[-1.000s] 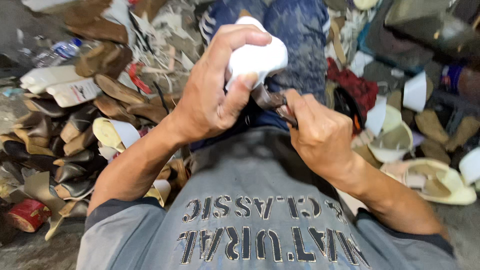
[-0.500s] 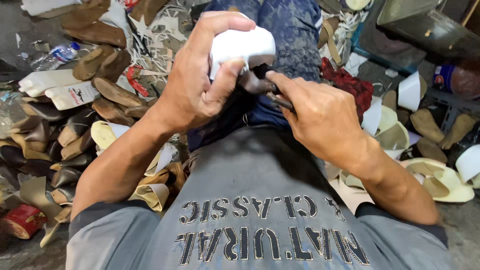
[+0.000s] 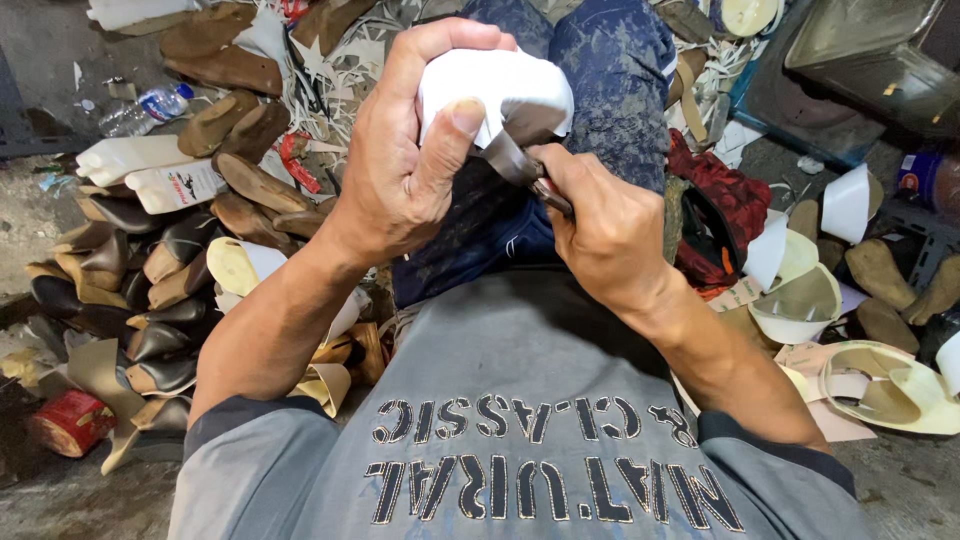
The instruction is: The person sits on the floor and uses a hammer to tap a white shoe held on their lap. They then use pliers to pull and adjust parts of the shoe's sole and upper, repeatedly striking the shoe with the hammer to secure the components.
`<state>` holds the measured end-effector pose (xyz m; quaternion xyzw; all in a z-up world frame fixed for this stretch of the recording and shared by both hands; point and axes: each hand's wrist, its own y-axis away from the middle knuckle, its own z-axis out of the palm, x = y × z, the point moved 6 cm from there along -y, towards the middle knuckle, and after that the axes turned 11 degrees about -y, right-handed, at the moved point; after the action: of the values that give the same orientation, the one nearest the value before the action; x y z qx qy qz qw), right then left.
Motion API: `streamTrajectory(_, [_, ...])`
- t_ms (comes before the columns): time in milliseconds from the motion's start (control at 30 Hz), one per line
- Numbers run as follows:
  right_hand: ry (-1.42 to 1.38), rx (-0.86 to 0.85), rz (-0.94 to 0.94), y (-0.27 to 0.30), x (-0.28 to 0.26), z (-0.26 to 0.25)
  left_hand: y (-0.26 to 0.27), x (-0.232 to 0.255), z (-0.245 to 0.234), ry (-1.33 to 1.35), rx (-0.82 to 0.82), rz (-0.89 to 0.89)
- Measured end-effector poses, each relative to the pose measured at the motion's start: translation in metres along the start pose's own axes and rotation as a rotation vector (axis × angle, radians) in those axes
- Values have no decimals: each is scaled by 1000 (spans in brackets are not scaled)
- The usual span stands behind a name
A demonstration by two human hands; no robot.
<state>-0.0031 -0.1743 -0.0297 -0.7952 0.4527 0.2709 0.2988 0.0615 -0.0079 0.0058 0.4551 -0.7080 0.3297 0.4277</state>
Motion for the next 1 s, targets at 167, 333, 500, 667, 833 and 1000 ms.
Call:
streamTrajectory(167, [373,23,91,21,-28,-5,9,6,7,-117,-25,44])
streamTrajectory(333, [-132,-292,295,52,-19,1,26,10,26,-48,-69,214])
streamTrajectory(500, [-607,-396,281,23,0,17,20,13,15,64,-238,158])
streamTrajectory(667, [-487,-483,186,19,14,15,9,2,15,1,-72,213])
streamTrajectory(833, [-13,-724,194,63,77,-26,1,-6,18,36,12,170])
streamTrajectory(1000, [189,-109,-137,-73,179,-103,-16,-10,22,94,-5,137])
